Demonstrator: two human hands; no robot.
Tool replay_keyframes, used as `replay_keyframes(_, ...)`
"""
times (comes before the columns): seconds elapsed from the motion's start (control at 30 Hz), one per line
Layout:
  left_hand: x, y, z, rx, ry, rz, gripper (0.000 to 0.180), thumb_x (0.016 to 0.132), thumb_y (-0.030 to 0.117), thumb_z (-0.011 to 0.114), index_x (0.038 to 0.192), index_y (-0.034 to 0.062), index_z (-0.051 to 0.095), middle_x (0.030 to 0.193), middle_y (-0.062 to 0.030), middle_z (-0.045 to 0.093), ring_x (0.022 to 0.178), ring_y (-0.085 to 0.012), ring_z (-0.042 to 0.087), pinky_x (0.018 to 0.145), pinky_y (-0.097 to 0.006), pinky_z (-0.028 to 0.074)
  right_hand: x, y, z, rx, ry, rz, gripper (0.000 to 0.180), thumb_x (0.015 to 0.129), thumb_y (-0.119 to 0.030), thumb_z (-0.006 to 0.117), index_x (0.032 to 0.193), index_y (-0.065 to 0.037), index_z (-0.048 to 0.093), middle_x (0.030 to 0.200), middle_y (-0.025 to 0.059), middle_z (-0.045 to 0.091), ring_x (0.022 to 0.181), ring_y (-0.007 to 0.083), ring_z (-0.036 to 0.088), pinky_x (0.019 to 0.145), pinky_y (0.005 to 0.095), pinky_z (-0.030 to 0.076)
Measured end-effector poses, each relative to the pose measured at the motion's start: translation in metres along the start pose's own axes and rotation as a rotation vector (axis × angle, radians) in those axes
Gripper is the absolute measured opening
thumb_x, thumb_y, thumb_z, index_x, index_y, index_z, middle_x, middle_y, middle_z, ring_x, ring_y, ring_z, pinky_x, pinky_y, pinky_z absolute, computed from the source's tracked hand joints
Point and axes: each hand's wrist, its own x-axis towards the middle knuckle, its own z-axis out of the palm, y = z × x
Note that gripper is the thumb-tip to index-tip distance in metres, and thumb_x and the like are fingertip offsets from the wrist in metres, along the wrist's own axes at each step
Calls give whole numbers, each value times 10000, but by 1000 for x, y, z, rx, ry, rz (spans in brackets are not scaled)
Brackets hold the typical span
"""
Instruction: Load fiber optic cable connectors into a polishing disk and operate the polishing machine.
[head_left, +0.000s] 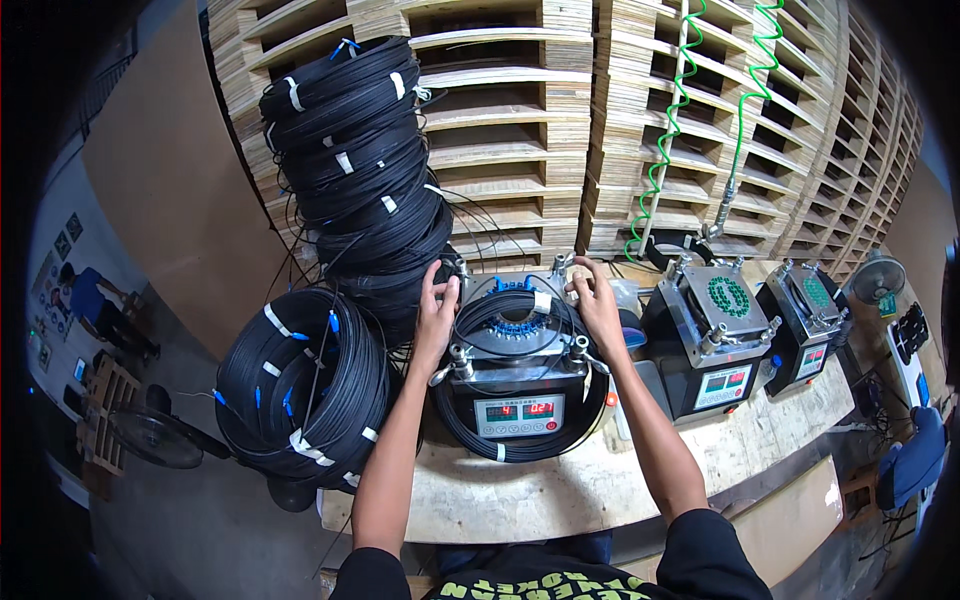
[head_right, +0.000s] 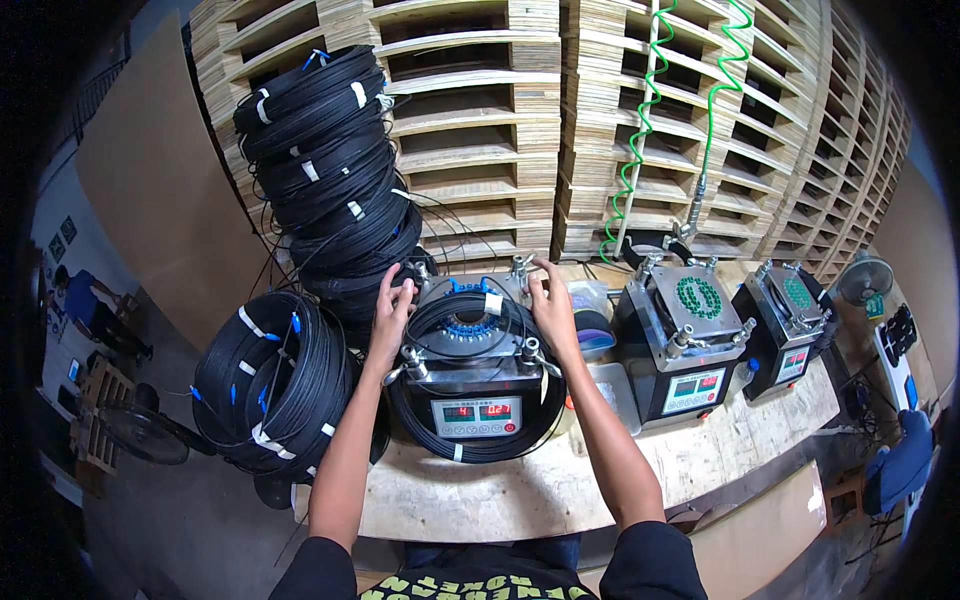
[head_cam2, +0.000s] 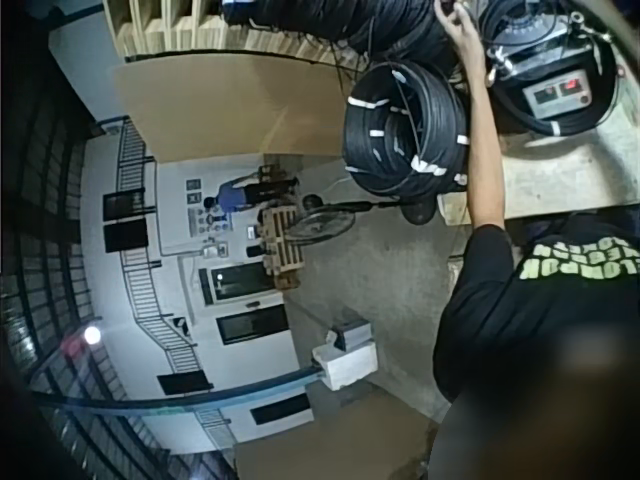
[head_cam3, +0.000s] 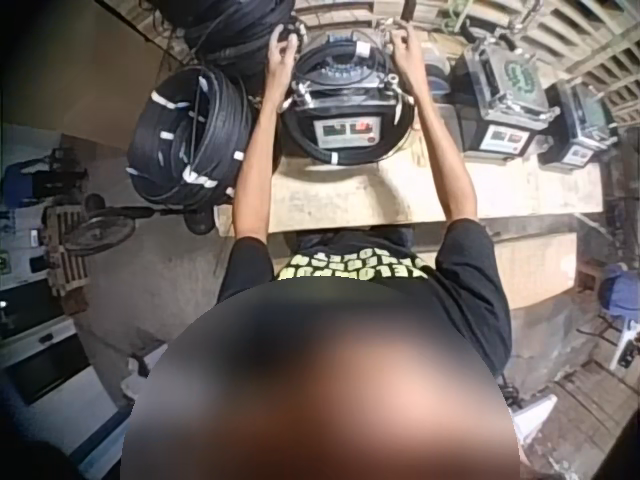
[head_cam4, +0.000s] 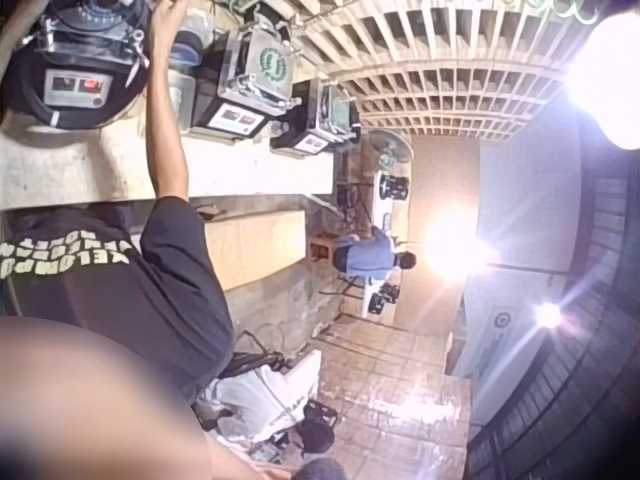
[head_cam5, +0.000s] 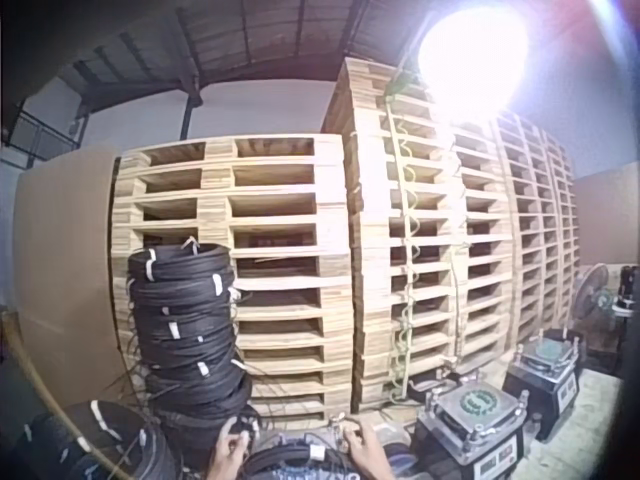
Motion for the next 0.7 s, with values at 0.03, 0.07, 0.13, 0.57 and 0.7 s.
replay_keyframes(0.03, 0, -1, -1, 1, 7, 3, 679, 1011, 392, 592, 1546, 79, 316, 991, -47, 626, 844, -109, 546, 791, -254, 445, 0, -1, 1, 33, -1, 7, 354, 1039, -219, 516, 1368, -88, 523, 914, 71, 655, 714, 96, 557, 677, 257, 485)
replay_keyframes(0.07, 1, -3, -1, 1, 8, 2, 679, 1011, 392, 592, 1546, 79, 316, 991, -47, 626, 844, -109, 546, 791, -254, 445, -1, -3, 1, 32, -3, 8, 354, 1039, -219, 516, 1368, -88, 523, 914, 71, 655, 714, 96, 557, 677, 257, 485)
replay_keyframes(0.13, 3, -6, -1, 34, 42, 51, 687, 997, 394, 617, 1550, 113, 320, 998, -70, 584, 748, -96, 511, 691, -254, 445, -2, -6, 1, 90, -15, 15, 344, 1043, -181, 490, 1373, -86, 518, 938, 77, 652, 729, 90, 586, 670, 245, 485)
replay_keyframes(0.57, 4, -9, -2, 19, 23, 46, 693, 986, 398, 626, 1549, 125, 329, 1023, -82, 596, 781, -114, 522, 751, -289, 449, -2, -4, -1, 136, -24, 58, 324, 1036, -134, 488, 1352, -71, 524, 1004, 93, 611, 725, 111, 619, 673, 256, 499)
replay_keyframes(0.7, 3, -9, -2, 22, 10, 47, 685, 983, 389, 637, 1541, 122, 342, 1031, -75, 590, 735, -100, 516, 690, -261, 449, -1, -3, -2, 111, -40, 54, 327, 1037, -142, 482, 1351, -62, 529, 1048, 107, 602, 721, 122, 616, 683, 266, 506)
